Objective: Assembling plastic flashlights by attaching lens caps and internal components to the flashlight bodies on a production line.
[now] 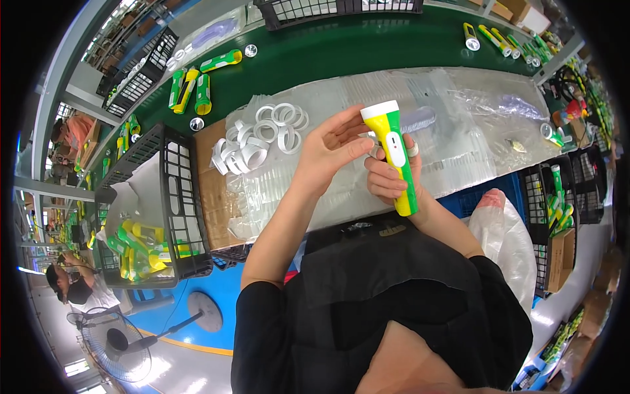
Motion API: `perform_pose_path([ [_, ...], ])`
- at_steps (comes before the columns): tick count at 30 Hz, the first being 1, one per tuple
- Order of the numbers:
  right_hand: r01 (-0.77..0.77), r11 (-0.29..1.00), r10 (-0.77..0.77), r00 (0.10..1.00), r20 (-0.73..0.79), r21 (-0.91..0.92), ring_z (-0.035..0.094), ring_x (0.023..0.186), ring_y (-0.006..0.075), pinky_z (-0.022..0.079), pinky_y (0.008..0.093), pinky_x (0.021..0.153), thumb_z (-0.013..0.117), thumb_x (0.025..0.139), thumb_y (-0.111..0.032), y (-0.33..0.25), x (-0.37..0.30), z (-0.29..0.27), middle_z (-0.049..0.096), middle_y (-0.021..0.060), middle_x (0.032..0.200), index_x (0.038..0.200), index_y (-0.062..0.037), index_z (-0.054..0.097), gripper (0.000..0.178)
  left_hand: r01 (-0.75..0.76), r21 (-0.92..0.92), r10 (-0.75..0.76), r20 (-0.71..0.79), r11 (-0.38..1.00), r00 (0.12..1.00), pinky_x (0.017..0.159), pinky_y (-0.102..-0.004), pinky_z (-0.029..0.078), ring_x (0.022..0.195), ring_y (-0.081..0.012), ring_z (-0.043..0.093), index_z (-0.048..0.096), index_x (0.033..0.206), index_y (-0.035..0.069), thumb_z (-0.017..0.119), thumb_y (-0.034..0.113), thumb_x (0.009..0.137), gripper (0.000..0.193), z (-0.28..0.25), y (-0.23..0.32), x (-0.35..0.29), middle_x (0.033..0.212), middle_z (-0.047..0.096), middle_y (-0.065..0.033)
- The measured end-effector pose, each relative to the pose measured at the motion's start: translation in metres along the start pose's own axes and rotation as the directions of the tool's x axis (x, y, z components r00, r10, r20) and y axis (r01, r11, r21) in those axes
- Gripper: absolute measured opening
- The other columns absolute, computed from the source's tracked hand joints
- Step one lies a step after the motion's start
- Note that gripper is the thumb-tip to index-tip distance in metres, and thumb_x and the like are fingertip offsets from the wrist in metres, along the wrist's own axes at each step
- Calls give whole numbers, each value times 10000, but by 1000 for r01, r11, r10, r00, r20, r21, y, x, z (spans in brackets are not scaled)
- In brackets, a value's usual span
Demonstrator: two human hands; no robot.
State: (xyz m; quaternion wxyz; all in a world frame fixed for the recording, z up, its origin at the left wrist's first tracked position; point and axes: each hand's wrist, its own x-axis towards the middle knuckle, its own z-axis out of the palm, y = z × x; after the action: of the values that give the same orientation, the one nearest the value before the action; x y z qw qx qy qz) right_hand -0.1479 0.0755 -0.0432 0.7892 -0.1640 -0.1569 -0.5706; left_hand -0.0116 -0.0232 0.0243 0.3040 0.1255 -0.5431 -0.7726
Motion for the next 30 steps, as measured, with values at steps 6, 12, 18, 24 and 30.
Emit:
perform_pose_path([
  [6, -125, 983, 110, 987, -113, -134, 533, 538, 172, 480, 324, 523, 560, 885, -585, -4, 9, 13, 533, 91, 742, 1154, -4, 575, 640, 235, 76, -225, -117, 969, 967, 989, -340, 463, 1149, -209, 577, 507, 1382, 31, 709, 91, 873, 551, 9, 16, 4, 1264, 598, -137],
  [12, -551, 56, -108, 826, -554, -833, 598, 1008, 185, 467, 358, 900, 854, 660, -198, -85, 38, 64, 643, 72, 1112, 1230, -51, 601, 641, -514, 524, 325, 414, 679, 851, 970, -353, 461, 1136, -238, 594, 518, 1386, 72, 770, 96, 810, 628, -13, 50, 29, 1268, 617, -108],
  [18, -192, -696, -206, 976, -64, -692, 627, 981, 196, 494, 320, 884, 851, 646, -38, -219, 112, 50, 649, 49, 1046, 1042, -63, 666, 438, -335, 929, 369, 259, 158, 893, 987, -390, 466, 1181, -331, 569, 569, 1288, 52, 801, 166, 761, 586, -147, 53, 122, 1283, 590, -165],
  [24, -449, -865, -495, 837, 234, -224, 568, 1165, 338, 481, 393, 975, 663, 725, 79, -394, 83, -55, 609, 113, 1260, 1230, -111, 585, 545, 96, 921, 270, 11, -377, 963, 1016, -415, 458, 1252, -334, 502, 457, 1387, 133, 724, 53, 715, 728, -322, 50, 217, 1380, 494, -147],
  [30, -380, -923, -382, 923, -35, 49, 516, 1234, 371, 437, 430, 1028, 533, 650, 158, -419, 27, -60, 598, 170, 1261, 1203, -48, 597, 594, 85, 805, 103, -30, -587, 994, 977, -443, 472, 1211, -292, 542, 477, 1366, 176, 600, -12, 791, 617, -372, 52, 247, 1321, 550, -69],
])
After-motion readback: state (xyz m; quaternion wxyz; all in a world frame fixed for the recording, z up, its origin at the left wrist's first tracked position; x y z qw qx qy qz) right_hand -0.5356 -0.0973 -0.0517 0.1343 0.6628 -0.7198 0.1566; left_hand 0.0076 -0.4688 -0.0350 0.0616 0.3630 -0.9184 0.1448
